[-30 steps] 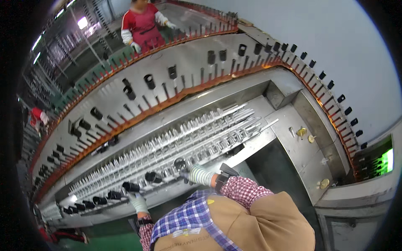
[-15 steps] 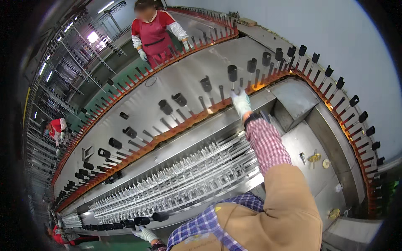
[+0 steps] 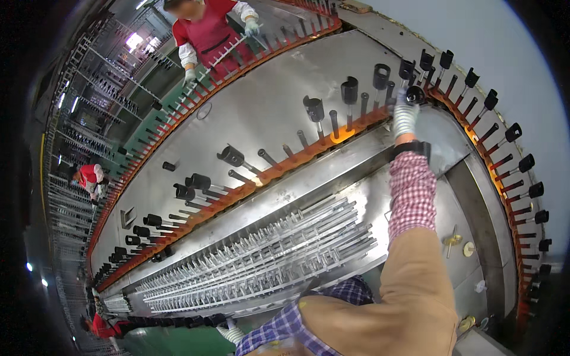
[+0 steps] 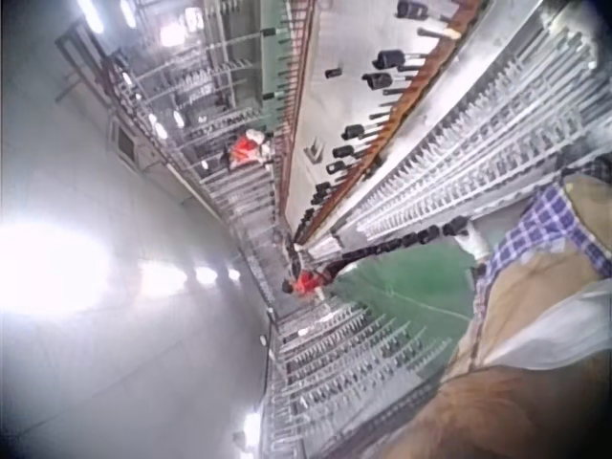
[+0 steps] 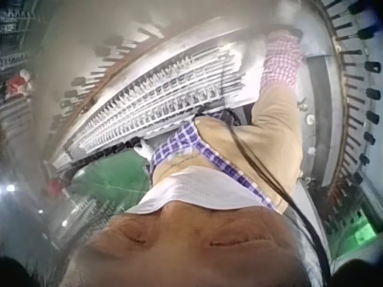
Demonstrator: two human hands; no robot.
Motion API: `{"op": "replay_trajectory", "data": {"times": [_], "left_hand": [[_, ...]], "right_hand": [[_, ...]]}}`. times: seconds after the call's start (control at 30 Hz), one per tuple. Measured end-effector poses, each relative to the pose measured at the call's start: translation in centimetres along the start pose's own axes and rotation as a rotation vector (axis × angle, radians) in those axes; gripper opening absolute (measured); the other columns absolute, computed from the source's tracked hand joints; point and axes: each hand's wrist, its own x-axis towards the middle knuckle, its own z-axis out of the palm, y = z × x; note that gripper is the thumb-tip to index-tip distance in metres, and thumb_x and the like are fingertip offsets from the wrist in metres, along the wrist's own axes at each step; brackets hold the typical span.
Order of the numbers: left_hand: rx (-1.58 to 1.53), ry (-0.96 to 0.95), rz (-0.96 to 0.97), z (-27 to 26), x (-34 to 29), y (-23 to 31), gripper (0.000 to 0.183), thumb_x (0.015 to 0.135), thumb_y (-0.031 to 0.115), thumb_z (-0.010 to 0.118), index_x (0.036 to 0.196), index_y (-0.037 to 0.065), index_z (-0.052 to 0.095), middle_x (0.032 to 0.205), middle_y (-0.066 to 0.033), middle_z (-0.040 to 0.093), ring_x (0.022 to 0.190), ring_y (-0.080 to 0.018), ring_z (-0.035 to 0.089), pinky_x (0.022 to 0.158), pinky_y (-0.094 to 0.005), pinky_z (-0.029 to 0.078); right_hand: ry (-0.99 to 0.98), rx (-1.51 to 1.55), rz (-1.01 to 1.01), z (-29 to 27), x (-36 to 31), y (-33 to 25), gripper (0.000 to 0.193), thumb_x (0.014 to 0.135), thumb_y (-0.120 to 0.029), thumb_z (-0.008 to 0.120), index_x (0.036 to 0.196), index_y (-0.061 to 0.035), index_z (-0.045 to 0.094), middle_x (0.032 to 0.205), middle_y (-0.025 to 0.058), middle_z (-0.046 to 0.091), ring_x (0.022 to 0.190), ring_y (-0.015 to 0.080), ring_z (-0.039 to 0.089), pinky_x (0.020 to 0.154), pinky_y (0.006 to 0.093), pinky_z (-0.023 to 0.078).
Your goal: Unloading black cylindrical components from large rotating industrial racks and placing them onto a conveyor processing line.
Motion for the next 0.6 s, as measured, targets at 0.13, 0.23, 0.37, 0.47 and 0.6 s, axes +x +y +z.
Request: {"op": "replay_trajectory", "data": {"times": [0.13, 0.23, 0.37, 0.47, 0.6], "left_hand": [[0.002, -0.243, 0.037, 2.3, -3.9, 6.6, 0.036, 0.074, 0.002, 0.052, 0.109, 0.001, 0.043, 0.095, -0.0089, 0.053, 0.072, -0.0142, 0.05, 0.062, -0.0247, 0.045], [-0.107, -0.227, -0.029, 2.8, -3.3, 6.5, 0.024, 0.081, 0.009, 0.05, 0.104, 0.002, 0.048, 0.088, -0.0057, 0.054, 0.063, -0.0077, 0.043, 0.055, -0.0241, 0.042], [-0.052, -0.265, -0.061, 2.7, -2.5, 7.6, 0.019, 0.084, 0.014, 0.049, 0.099, 0.003, 0.051, 0.084, -0.0024, 0.055, 0.063, -0.0065, 0.043, 0.055, -0.0191, 0.037], [0.154, -0.327, -0.13, 4.7, -0.4, 10.5, 0.018, 0.084, 0.017, 0.049, 0.097, 0.004, 0.051, 0.083, -0.0011, 0.055, 0.061, -0.0062, 0.043, 0.054, -0.0194, 0.038], [-0.002, -0.524, -0.008, 6.7, 2.9, 11.3, 0.021, 0.084, 0.02, 0.049, 0.097, 0.003, 0.05, 0.079, -0.0058, 0.057, 0.058, -0.0086, 0.049, 0.05, -0.0218, 0.042]], "right_hand": [[-0.216, -0.616, 0.204, -1.4, 4.8, 3.0, 0.04, 0.074, -0.038, 0.059, 0.089, -0.0011, 0.058, 0.07, 0.0068, 0.061, 0.063, 0.0172, 0.059, 0.057, 0.0308, 0.046], [-0.33, -0.881, 0.229, -1.9, 6.7, 7.6, 0.043, 0.073, -0.04, 0.059, 0.092, -0.0021, 0.057, 0.073, 0.0084, 0.061, 0.066, 0.0165, 0.059, 0.06, 0.0306, 0.046], [-0.356, -1.076, -0.664, -1.2, 4.4, 6.6, 0.033, 0.084, -0.031, 0.043, 0.098, -0.0037, 0.055, 0.087, 0.014, 0.058, 0.072, 0.0261, 0.053, 0.071, 0.0344, 0.042], [-0.47, -0.293, 0.043, 0.6, -7.6, -4.1, 0.042, 0.083, -0.036, 0.048, 0.115, -0.01, 0.047, 0.09, -0.0029, 0.056, 0.079, 0.0111, 0.052, 0.07, 0.0292, 0.042], [-0.839, -0.695, 0.1, -3.8, -20.7, -4.6, 0.014, 0.083, -0.016, 0.051, 0.092, -0.0049, 0.054, 0.079, 0.002, 0.057, 0.076, 0.0078, 0.054, 0.063, 0.0242, 0.046]]}}
